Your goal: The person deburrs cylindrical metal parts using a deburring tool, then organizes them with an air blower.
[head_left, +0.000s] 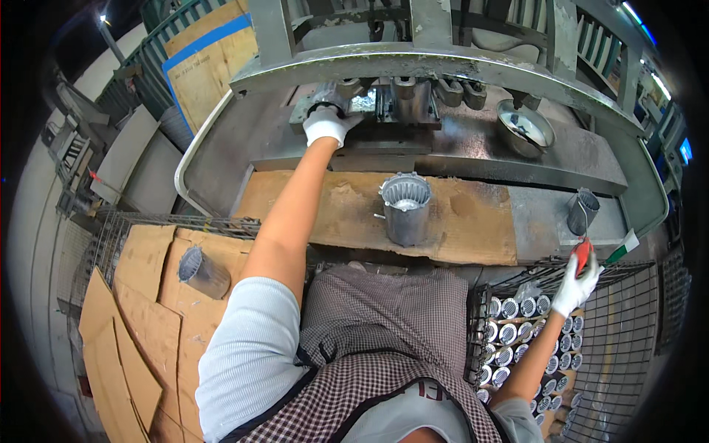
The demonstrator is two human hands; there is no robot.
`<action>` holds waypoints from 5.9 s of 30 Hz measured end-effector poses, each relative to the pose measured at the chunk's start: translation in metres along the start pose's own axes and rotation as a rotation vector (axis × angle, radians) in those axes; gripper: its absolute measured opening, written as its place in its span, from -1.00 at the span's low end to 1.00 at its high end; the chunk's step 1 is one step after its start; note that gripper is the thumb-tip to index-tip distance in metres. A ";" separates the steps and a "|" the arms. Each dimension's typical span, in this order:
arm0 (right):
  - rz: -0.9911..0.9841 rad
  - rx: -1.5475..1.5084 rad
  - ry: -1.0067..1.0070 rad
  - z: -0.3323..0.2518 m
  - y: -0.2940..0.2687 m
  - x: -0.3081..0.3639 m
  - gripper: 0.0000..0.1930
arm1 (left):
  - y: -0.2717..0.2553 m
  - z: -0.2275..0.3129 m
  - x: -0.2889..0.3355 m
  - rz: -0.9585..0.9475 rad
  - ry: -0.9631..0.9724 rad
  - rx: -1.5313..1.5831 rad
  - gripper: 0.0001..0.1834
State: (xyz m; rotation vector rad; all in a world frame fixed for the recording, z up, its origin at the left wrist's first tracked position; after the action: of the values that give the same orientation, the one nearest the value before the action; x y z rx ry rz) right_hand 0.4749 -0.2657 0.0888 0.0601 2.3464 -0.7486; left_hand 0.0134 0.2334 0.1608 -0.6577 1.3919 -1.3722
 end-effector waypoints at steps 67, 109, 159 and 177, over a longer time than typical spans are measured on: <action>-0.100 -0.105 -0.002 -0.048 0.000 -0.072 -0.46 | 0.029 -0.003 0.206 0.652 0.201 0.380 -0.43; -0.261 0.242 -0.110 -0.184 0.163 -0.095 -0.41 | -0.003 0.104 0.143 -0.019 0.417 0.205 -0.66; -0.399 0.088 0.046 -0.171 0.211 -0.108 -0.60 | 0.015 0.021 0.201 -0.057 0.016 0.580 -0.56; -0.938 -2.057 1.127 -0.028 0.008 0.145 -0.04 | 0.009 0.376 0.296 -0.398 1.026 1.147 0.15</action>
State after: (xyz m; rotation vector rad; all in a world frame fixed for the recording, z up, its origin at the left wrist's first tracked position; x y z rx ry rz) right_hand 0.3474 -0.2658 0.0140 -1.8663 2.6897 2.0973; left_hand 0.2614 -0.1751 0.1362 0.6751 0.8688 -2.6584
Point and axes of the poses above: each hand's wrist, its own x-axis away from the middle knuckle, its own y-axis out of the palm, z = x × y, the point moved 9 cm from there along -x, towards the middle knuckle, and after that the axes turned 10 degrees about y, right-handed, at the moved point
